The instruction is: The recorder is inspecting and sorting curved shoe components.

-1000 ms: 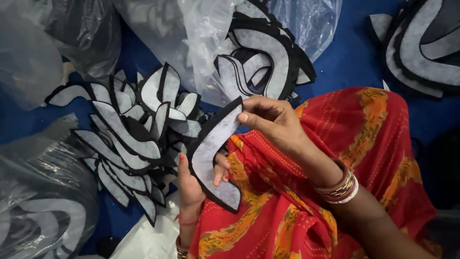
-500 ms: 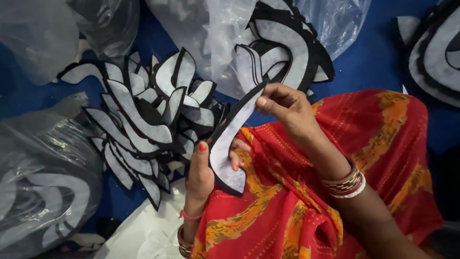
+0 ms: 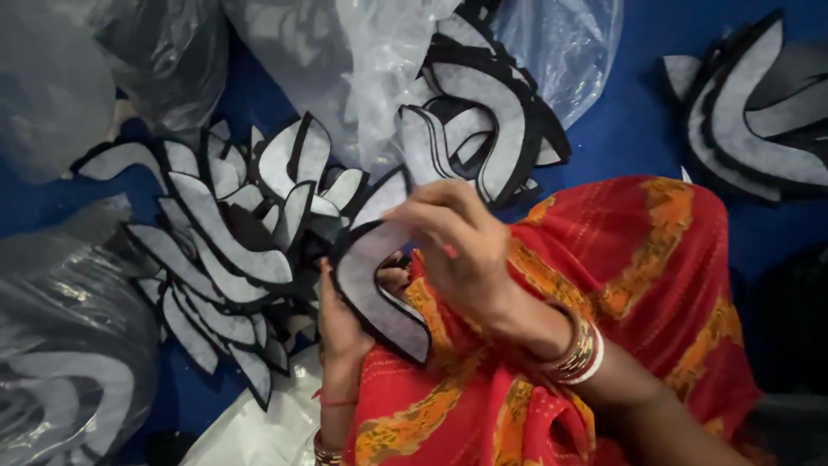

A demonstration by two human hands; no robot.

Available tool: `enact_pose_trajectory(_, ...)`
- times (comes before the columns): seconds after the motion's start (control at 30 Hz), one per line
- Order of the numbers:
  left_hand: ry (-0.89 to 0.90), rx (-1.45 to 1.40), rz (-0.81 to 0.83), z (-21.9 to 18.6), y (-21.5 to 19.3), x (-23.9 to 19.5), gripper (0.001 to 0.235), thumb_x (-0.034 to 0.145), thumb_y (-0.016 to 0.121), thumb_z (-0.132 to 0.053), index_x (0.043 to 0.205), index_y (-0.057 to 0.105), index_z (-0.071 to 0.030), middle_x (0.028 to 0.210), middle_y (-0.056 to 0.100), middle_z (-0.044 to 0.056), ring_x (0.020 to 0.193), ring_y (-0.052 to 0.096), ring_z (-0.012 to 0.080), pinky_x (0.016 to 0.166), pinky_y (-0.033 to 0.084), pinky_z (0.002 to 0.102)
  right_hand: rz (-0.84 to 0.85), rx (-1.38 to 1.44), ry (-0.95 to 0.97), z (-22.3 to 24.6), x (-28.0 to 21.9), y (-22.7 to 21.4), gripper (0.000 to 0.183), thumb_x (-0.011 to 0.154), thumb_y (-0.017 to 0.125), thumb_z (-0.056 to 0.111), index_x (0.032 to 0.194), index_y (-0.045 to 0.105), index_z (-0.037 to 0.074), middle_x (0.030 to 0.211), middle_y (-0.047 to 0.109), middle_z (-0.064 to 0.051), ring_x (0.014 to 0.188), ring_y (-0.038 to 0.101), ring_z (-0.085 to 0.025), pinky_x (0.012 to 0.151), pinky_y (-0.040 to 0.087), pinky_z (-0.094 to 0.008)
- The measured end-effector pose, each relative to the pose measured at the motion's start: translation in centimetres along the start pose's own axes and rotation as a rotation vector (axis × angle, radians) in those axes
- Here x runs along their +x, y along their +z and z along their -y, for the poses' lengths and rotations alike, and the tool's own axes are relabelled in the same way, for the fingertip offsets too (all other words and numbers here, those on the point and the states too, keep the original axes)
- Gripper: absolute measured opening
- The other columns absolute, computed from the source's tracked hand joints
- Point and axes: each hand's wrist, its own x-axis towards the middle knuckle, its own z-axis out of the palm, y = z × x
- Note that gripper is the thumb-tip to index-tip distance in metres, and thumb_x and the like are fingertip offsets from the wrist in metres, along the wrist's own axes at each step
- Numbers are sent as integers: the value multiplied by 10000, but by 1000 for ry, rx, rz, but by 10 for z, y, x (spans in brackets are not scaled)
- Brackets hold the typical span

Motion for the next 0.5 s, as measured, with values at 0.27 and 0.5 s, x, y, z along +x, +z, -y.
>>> enact_pose_trajectory(0.27,-6,1,1,6,-9,10,701,1100,331,-562,1302,583,59,1070,711,163,834,654,239,888,535,399,119,360,-1,88,85,52,409,954,830,231,1288,614,135,1236,608,-55,1048,657,-152,860,588,-250)
enact_pose_trajectory(0.5,8,-20,-35,12,-20,9,693,1096,336,-572,1309,583,39,1085,708,158,822,639,240,898,537,436,198,241,121,10,64,30,476,914,743,81,1366,608,145,1359,575,-117,1047,668,-164,966,603,-277)
